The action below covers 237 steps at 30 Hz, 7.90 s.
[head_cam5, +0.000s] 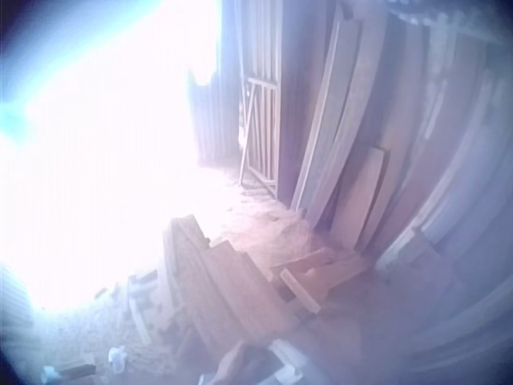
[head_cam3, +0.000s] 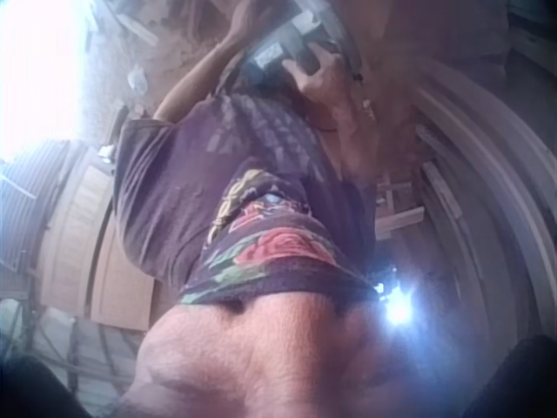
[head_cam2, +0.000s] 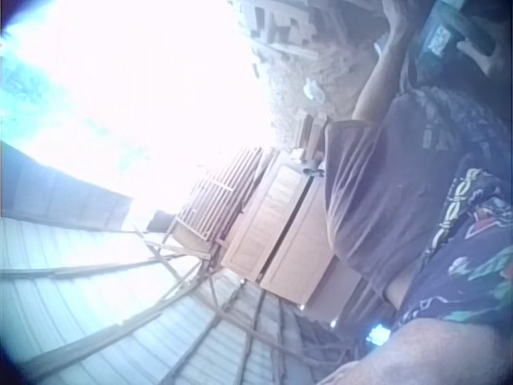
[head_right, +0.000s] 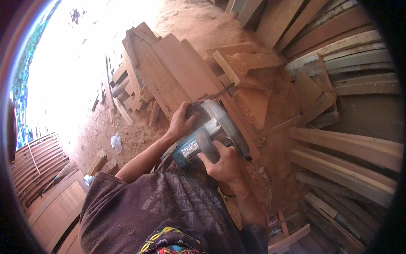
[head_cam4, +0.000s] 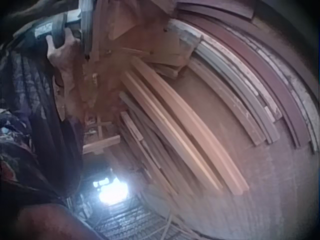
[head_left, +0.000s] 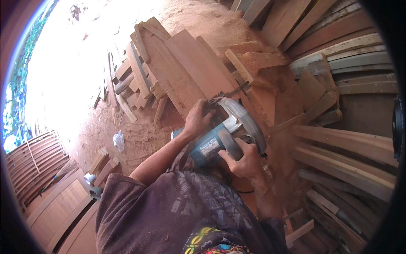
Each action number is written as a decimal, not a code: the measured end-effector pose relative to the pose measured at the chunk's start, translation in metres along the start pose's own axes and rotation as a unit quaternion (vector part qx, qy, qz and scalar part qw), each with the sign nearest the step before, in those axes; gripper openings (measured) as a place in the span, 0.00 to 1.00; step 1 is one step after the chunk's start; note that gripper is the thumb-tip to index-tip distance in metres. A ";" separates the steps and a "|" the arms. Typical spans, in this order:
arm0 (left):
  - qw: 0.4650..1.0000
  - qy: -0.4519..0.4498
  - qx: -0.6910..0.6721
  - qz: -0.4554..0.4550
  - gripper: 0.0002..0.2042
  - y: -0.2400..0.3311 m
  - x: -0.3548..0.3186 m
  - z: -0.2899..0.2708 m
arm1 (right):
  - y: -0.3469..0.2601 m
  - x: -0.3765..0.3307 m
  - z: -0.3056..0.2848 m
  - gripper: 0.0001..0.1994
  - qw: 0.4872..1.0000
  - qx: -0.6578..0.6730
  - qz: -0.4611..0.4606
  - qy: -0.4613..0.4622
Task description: The person uses a circular saw to cut a wooden plank on a workbench, then switches to an electric sander to smooth the cut edges. The person handles the plank and tools directly, moving the plank to align cuts and sanding multiple edges.
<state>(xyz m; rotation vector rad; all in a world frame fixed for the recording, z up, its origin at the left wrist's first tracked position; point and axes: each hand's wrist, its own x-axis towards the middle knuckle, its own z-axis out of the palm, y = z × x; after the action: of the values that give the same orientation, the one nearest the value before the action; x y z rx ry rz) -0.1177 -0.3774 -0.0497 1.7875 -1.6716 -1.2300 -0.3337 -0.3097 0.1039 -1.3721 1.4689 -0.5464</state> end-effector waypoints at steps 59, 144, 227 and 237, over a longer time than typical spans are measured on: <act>1.000 0.002 0.015 0.008 0.22 -0.051 0.053 -0.040 | -0.015 0.070 0.047 0.11 0.998 0.054 -0.024 0.009; 1.000 -0.011 -0.009 -0.020 0.23 -0.110 0.119 -0.092 | -0.025 0.158 0.105 0.11 0.999 0.048 -0.008 0.016; 1.000 -0.023 -0.001 -0.013 0.24 -0.135 0.174 -0.149 | -0.050 0.225 0.134 0.11 0.999 0.049 -0.009 -0.007; 1.000 -0.012 0.010 0.005 0.25 -0.134 0.178 -0.156 | -0.056 0.231 0.135 0.11 0.998 0.066 -0.012 -0.005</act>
<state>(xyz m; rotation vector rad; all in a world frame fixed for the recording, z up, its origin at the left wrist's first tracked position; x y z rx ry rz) 0.0677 -0.5599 -0.1293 1.7810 -1.7098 -1.2388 -0.1540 -0.4966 0.0172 -1.2885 1.3845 -0.6413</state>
